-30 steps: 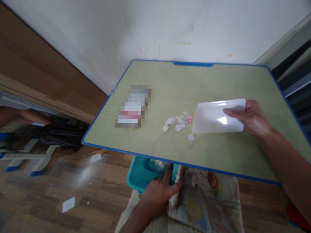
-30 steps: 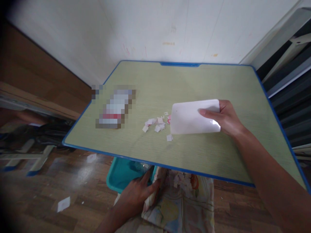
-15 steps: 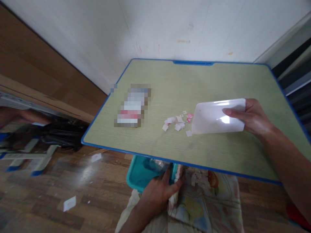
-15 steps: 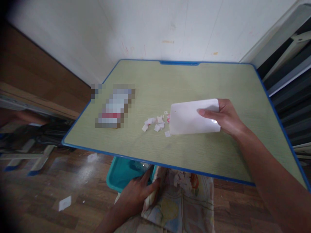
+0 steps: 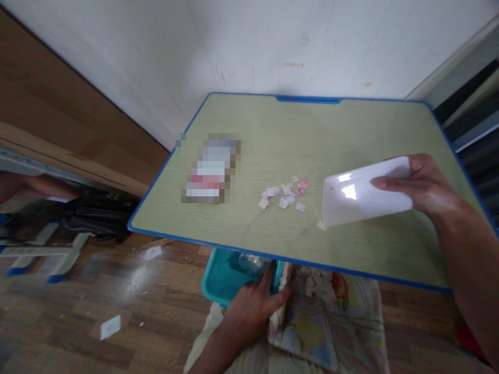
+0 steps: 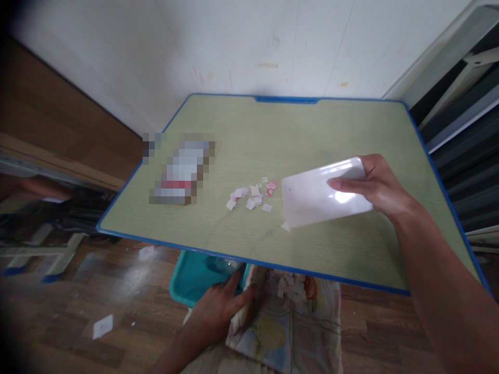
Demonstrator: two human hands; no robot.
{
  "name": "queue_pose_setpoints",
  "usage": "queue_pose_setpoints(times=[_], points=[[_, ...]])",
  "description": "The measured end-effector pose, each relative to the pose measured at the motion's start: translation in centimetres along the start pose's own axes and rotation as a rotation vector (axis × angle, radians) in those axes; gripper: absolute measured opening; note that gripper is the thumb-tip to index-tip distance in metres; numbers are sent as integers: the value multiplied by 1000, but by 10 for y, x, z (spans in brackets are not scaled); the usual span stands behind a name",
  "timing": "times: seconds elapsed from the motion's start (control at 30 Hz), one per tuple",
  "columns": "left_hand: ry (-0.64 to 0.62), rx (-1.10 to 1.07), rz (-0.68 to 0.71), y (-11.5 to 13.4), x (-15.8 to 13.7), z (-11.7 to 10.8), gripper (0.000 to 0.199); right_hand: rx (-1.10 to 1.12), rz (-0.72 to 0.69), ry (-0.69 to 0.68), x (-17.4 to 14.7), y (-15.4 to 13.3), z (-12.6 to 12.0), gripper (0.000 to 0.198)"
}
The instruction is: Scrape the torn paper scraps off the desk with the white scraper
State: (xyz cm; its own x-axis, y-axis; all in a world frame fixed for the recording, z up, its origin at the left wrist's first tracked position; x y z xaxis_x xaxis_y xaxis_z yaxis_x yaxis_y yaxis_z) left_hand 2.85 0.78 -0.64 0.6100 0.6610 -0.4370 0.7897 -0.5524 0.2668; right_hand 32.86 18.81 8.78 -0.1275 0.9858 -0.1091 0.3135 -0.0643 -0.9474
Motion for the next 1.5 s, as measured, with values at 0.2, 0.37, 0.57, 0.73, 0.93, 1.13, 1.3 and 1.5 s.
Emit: queue_pose_setpoints(times=[0.2,0.37,0.57,0.73,0.93,1.13,1.3,1.5], points=[[-35,7,-19,1,0,-2,63,134,-129,118,2,-2,14,8],[-29,20,-15,1,0,-2,63,113,-152,133,6,-1,24,12],[9,20,6,1,0,-1,62,76,-100,117,6,1,22,13],[9,20,8,1,0,-2,64,56,-77,55,5,1,21,7],[14,5,4,0,0,-1,66,49,-102,111,6,0,23,11],[9,26,10,0,0,-2,67,100,-90,31,6,2,24,8],[7,43,9,0,0,-1,65,73,-93,63,6,2,25,8],[13,39,13,0,1,-2,62,98,-127,123,6,1,28,15]])
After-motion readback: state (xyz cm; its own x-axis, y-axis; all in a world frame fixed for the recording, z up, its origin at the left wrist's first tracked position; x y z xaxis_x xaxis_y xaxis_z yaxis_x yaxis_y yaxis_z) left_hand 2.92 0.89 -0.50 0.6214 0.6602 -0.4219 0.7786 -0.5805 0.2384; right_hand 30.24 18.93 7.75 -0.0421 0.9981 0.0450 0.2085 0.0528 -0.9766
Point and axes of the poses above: each hand's wrist, its own x-axis towards the middle knuckle, its own z-axis out of the palm, y = z × x, the point moved 1 cm from there along x, towards the middle knuckle, and after that the axes turned 5 degrees about -y, right-handed, at the moved point
